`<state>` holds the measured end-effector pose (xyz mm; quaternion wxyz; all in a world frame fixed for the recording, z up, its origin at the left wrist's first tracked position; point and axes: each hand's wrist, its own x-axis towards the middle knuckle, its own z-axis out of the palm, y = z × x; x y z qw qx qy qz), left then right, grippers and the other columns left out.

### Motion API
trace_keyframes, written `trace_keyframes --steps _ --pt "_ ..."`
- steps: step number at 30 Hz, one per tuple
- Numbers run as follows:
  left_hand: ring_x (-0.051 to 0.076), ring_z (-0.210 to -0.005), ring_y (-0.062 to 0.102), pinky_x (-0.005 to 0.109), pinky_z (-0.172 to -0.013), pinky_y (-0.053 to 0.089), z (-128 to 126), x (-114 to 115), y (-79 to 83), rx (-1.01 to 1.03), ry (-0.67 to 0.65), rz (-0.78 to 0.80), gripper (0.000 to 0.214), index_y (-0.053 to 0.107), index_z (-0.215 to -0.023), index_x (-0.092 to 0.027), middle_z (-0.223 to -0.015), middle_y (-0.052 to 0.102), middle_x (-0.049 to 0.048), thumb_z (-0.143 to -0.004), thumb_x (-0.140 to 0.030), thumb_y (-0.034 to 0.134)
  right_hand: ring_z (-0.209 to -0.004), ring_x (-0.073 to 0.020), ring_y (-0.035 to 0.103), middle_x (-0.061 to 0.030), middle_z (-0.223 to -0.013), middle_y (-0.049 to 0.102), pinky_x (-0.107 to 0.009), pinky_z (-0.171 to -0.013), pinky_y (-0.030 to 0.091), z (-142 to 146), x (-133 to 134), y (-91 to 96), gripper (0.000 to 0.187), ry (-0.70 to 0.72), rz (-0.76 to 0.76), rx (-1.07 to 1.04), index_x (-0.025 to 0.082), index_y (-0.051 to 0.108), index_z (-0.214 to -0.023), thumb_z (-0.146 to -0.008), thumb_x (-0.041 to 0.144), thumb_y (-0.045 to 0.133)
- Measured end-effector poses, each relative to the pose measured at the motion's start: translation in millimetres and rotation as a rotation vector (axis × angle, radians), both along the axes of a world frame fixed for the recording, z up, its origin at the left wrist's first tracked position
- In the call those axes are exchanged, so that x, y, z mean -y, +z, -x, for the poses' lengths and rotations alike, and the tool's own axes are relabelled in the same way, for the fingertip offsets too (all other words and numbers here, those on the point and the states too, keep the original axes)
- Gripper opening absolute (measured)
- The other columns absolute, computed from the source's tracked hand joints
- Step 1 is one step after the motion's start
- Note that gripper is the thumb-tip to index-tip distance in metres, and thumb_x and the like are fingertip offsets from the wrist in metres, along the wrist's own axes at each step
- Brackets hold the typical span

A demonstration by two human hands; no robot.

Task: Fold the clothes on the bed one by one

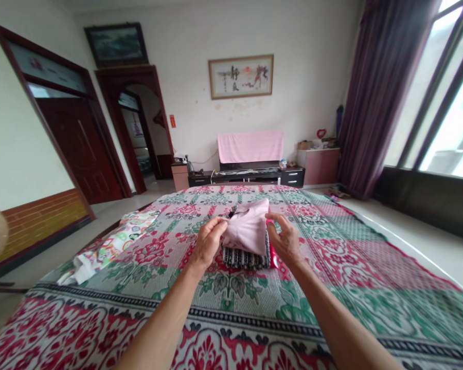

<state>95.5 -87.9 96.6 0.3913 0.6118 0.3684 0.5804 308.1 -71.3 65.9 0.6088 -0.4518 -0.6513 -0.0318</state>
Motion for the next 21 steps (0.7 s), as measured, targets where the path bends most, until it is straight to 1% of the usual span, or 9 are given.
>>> trace_keyframes --steps 3,5,8,10,12,14,15,18,21 --pt "0.01 -0.059 0.046 0.02 -0.057 0.035 7 2 8.3 0.132 -0.067 0.06 0.016 0.062 -0.076 -0.016 -0.064 0.055 -0.0039 -0.073 -0.031 0.058 -0.104 -0.0212 0.06 -0.0076 -0.111 0.065 -0.039 -0.09 0.046 -1 4 14.9 0.03 0.052 -0.045 0.053 0.022 0.062 -0.103 -0.081 0.016 0.044" --pt "0.009 -0.055 0.043 0.02 -0.053 0.032 13 4 13.2 0.145 -0.123 0.115 0.015 0.061 -0.074 -0.016 -0.06 0.053 -0.0044 -0.07 -0.03 0.058 -0.112 -0.0213 0.056 -0.0079 -0.12 0.062 -0.041 -0.094 0.044 -1 6 22.7 0.032 0.082 -0.052 0.103 0.023 0.06 -0.11 -0.084 0.018 0.043" --pt "0.009 -0.051 0.042 0.021 -0.051 0.03 24 9 20.0 0.05 -0.23 0.19 0.015 0.06 -0.073 -0.016 -0.056 0.052 -0.0041 -0.07 -0.03 0.058 -0.123 -0.0228 0.047 -0.0073 -0.127 0.058 -0.045 -0.099 0.038 2 10 31.4 0.032 0.073 -0.041 0.213 0.022 0.059 -0.113 -0.087 0.021 0.041" --pt "0.01 -0.05 0.044 0.021 -0.05 0.03 31 13 24.8 -0.056 -0.299 0.219 0.015 0.062 -0.073 -0.016 -0.056 0.054 -0.0029 -0.07 -0.031 0.057 -0.123 -0.0243 0.046 -0.0065 -0.122 0.062 -0.048 -0.1 0.035 4 14 36.0 0.03 0.056 -0.009 0.303 0.022 0.062 -0.108 -0.087 0.021 0.04" --pt "0.01 -0.051 0.046 0.022 -0.051 0.032 39 17 30.2 -0.18 -0.388 0.257 0.016 0.064 -0.072 -0.016 -0.059 0.058 -0.0013 -0.07 -0.031 0.057 -0.113 -0.024 0.053 -0.0065 -0.11 0.067 -0.045 -0.095 0.038 5 17 39.3 0.027 0.055 0.055 0.371 0.021 0.065 -0.101 -0.087 0.021 0.041" --pt "0.01 -0.051 0.047 0.022 -0.051 0.033 45 21 35.5 -0.306 -0.477 0.301 0.016 0.066 -0.072 -0.016 -0.06 0.059 -0.0002 -0.07 -0.03 0.058 -0.096 -0.0214 0.061 -0.007 -0.101 0.069 -0.039 -0.086 0.043 5 20 40.5 0.025 0.055 0.143 0.393 0.02 0.066 -0.097 -0.085 0.02 0.044" --pt "0.01 -0.051 0.046 0.022 -0.05 0.033 47 23 37.8 -0.356 -0.502 0.317 0.016 0.066 -0.072 -0.017 -0.06 0.06 0.0 -0.07 -0.03 0.058 -0.088 -0.0199 0.063 -0.007 -0.098 0.07 -0.036 -0.08 0.045 5 20 40.2 0.024 0.06 0.185 0.397 0.02 0.066 -0.096 -0.084 0.02 0.045" --pt "0.01 -0.051 0.044 0.021 -0.047 0.031 52 27 42.9 -0.449 -0.488 0.32 0.018 0.068 -0.073 -0.017 -0.06 0.058 -0.0003 -0.07 -0.032 0.058 -0.072 -0.0173 0.062 -0.0054 -0.085 0.07 -0.031 -0.066 0.045 5 21 37.2 0.021 0.093 0.274 0.411 0.022 0.067 -0.092 -0.081 0.02 0.05" --pt "0.01 -0.052 0.045 0.02 -0.048 0.033 54 28 45.5 -0.482 -0.45 0.283 0.02 0.069 -0.075 -0.017 -0.062 0.059 0.0002 -0.07 -0.034 0.059 -0.064 -0.0156 0.06 -0.0036 -0.075 0.069 -0.028 -0.059 0.042 8 23 35.0 0.015 0.139 0.325 0.448 0.024 0.068 -0.083 -0.081 0.025 0.053"
